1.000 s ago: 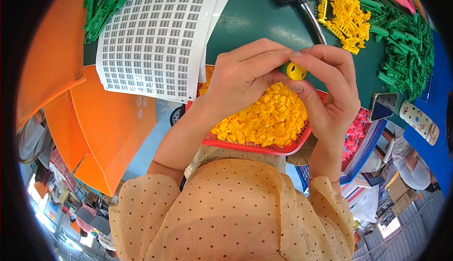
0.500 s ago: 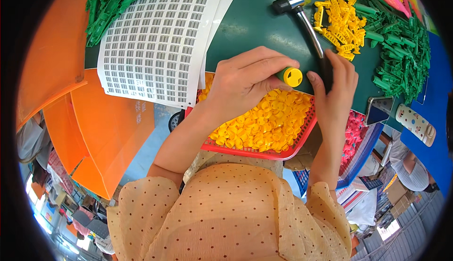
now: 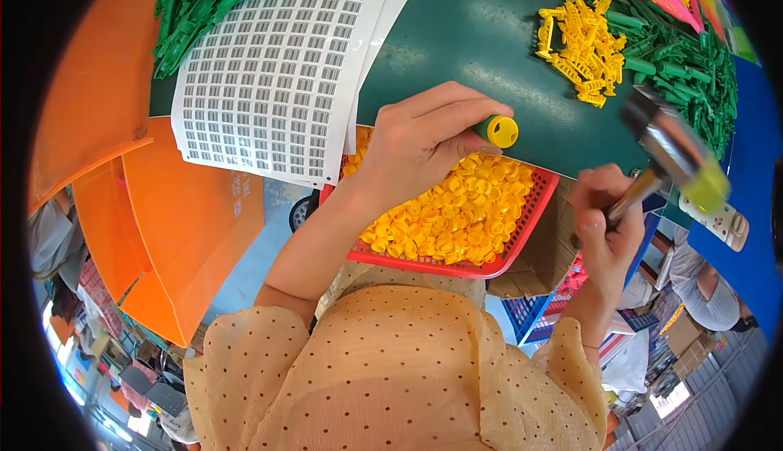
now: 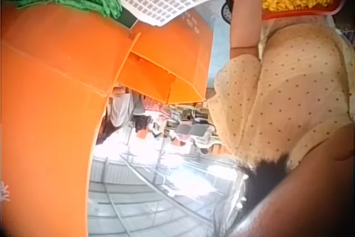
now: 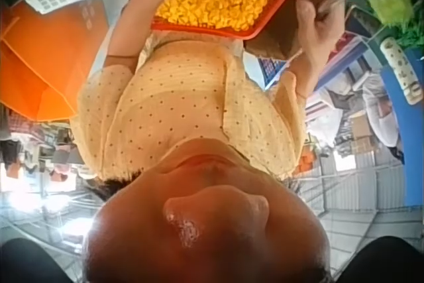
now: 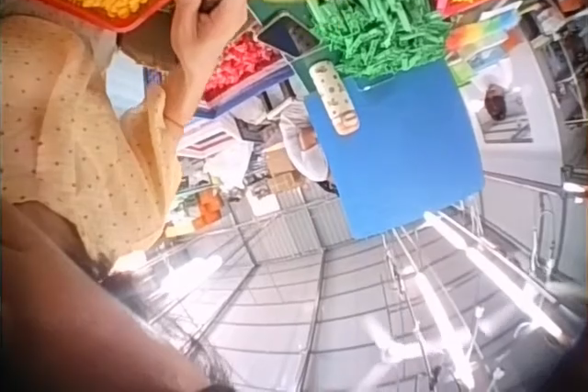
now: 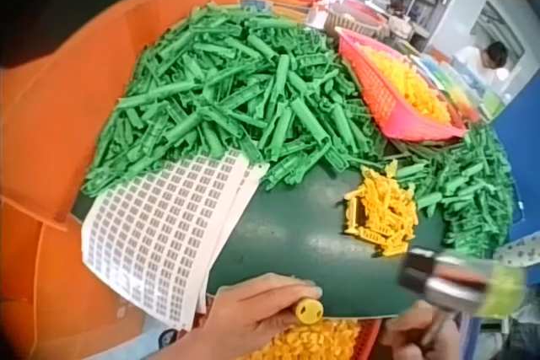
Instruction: Assembling small plastic toy components and applying labels at a factory workbench.
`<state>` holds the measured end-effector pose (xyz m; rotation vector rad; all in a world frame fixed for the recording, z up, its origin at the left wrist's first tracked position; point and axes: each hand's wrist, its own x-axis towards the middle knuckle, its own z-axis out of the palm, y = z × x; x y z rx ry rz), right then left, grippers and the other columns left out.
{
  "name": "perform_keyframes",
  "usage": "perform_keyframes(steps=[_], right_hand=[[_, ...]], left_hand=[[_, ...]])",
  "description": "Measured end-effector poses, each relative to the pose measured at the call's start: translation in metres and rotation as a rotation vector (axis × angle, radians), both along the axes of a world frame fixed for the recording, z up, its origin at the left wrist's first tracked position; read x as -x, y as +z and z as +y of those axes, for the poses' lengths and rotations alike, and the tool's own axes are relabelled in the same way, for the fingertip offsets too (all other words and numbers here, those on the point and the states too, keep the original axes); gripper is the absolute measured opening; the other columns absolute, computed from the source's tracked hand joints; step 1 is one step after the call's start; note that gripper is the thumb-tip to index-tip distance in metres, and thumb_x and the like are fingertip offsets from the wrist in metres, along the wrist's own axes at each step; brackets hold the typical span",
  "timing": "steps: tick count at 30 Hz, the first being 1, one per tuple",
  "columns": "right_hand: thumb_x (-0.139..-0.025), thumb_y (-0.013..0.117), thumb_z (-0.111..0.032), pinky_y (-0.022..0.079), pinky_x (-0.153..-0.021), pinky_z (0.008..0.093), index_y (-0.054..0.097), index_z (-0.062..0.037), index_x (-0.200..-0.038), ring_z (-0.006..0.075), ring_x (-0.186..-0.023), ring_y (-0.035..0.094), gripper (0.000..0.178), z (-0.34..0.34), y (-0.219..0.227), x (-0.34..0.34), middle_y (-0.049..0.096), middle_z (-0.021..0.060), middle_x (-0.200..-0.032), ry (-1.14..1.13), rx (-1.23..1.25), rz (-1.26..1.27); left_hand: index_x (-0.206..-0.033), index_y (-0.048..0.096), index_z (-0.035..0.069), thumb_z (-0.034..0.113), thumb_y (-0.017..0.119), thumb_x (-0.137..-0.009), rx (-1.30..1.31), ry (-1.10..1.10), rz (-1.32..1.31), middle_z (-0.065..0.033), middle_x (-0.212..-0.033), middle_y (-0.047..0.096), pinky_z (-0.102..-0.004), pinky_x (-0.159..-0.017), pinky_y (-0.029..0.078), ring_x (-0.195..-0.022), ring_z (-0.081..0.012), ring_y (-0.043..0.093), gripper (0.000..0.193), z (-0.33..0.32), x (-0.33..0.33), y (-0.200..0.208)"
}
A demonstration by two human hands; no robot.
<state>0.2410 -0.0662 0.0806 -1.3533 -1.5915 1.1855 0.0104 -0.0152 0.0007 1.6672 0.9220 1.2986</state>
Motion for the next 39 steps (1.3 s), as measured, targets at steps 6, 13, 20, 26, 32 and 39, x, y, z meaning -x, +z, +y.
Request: perform_keyframes(steps=[6,13,20,26,32,39], right_hand=[[-0.092,0.046,-0.054,0.032,-0.045,0.0215,0.057,0.0042,-0.089,0.008,-0.048,0.042,0.06,-0.032,0.007,-0.013,0.049,0.0037,-0.058,-0.195,-0.414,-0.482],[-0.092,0.052,-0.019,0.038,-0.047,0.0262,0.062,0.002,-0.104,0.01,-0.05,0.051,0.026,-0.004,-0.005,0.007,0.051,0.0066,-0.057,0.054,-0.373,-0.608],[-0.091,0.058,-0.014,0.044,-0.054,0.024,0.059,0.0019,-0.113,0.0094,-0.058,0.054,0.028,0.015,-0.009,0.011,0.065,0.0082,-0.081,-0.235,-0.271,-0.383],[-0.081,0.067,-0.011,0.046,-0.07,0.0338,0.065,-0.0027,-0.099,0.028,-0.075,0.057,0.019,0.055,-0.037,0.03,0.06,0.0105,-0.082,-0.144,-0.65,-0.697],[-0.08,0.067,-0.027,0.033,-0.055,0.0319,0.063,-0.0027,-0.088,0.0235,-0.062,0.044,0.026,0.031,-0.001,0.042,0.051,0.0091,-0.069,0.196,-0.37,-0.445],[-0.077,0.065,-0.012,0.037,-0.057,0.0302,0.065,0.0026,-0.088,0.0193,-0.061,0.048,0.018,-0.013,0.046,-0.032,0.051,0.009,-0.065,0.153,0.228,-0.726]], left_hand=[[-0.104,0.065,0.001,-0.001,0.066,-0.078,0.017,-0.041,0.01,-0.0089,-0.098,0.064,-0.0251,-0.07,0.057,-0.082,-0.017,0.064,0.026,0.0,0.0,0.003],[-0.105,0.065,0.001,0.0,0.067,-0.078,-0.005,0.002,0.013,-0.0091,-0.097,0.065,-0.0246,-0.069,0.055,-0.082,-0.0165,0.063,0.027,-0.003,0.0,0.001],[-0.104,0.065,0.001,0.001,0.068,-0.078,0.008,-0.032,0.058,-0.0079,-0.095,0.065,-0.0226,-0.07,0.053,-0.083,-0.0147,0.063,0.026,0.001,0.002,0.007],[-0.104,0.063,-0.002,0.01,0.074,-0.077,0.471,-0.052,-0.343,-0.0063,-0.087,0.061,-0.0228,-0.074,0.053,-0.079,-0.0104,0.062,0.033,-0.019,-0.002,0.019],[-0.088,0.065,0.003,0.011,0.077,-0.07,0.123,-0.117,0.095,-0.0066,-0.079,0.063,-0.0285,-0.058,0.048,-0.066,-0.02,0.06,0.024,-0.024,-0.013,0.025],[-0.089,0.065,0.008,0.018,0.074,-0.072,-0.165,0.34,0.543,-0.005,-0.073,0.058,-0.032,-0.058,0.048,-0.065,-0.0223,0.059,0.021,0.041,0.023,0.026]])
